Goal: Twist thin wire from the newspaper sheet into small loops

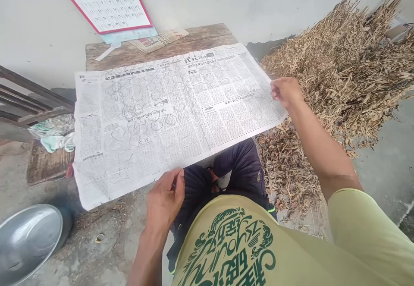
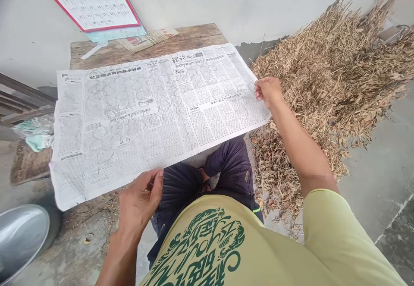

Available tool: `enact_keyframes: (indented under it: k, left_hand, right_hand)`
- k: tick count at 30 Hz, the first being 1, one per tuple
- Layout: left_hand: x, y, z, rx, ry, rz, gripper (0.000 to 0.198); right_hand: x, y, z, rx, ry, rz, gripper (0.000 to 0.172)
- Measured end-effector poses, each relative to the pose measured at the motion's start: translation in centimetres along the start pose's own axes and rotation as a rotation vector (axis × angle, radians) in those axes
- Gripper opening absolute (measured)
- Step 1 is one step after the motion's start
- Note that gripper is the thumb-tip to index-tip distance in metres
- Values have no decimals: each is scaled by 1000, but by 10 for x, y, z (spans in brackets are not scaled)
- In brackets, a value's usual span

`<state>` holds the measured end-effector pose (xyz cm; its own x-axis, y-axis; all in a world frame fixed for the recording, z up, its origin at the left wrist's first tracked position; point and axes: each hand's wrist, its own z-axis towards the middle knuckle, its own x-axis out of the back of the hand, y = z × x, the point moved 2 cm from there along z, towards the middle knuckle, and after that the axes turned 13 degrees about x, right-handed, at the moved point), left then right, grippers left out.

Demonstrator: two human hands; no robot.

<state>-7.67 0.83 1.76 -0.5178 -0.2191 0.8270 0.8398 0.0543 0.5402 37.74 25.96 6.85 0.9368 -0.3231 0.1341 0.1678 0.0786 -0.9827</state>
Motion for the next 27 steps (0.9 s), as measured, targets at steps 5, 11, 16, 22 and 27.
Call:
enact_keyframes:
  k: [5,11,16,22,27]
  left_hand:
    - [0,0,1,-5,-17,5,23]
    - [0,6,2,-31,-50,-3,21]
    - [-2,7,2,-65,-43,-15,20]
    - [-2,7,-2,-69,-54,-23,20]
    - [-4,6,-4,-41,-73,-21,21]
  right_hand:
    - [-4,-1,-2,65,-39,-50,33]
    - [-13,-20,-10,229,-82,-216,27]
    - [-21,-28,-18,317,-134,-348,28]
    - [-20,-24,-13,453,-139,-547,27]
    - [-25,-42,-28,611,-296,-694,25]
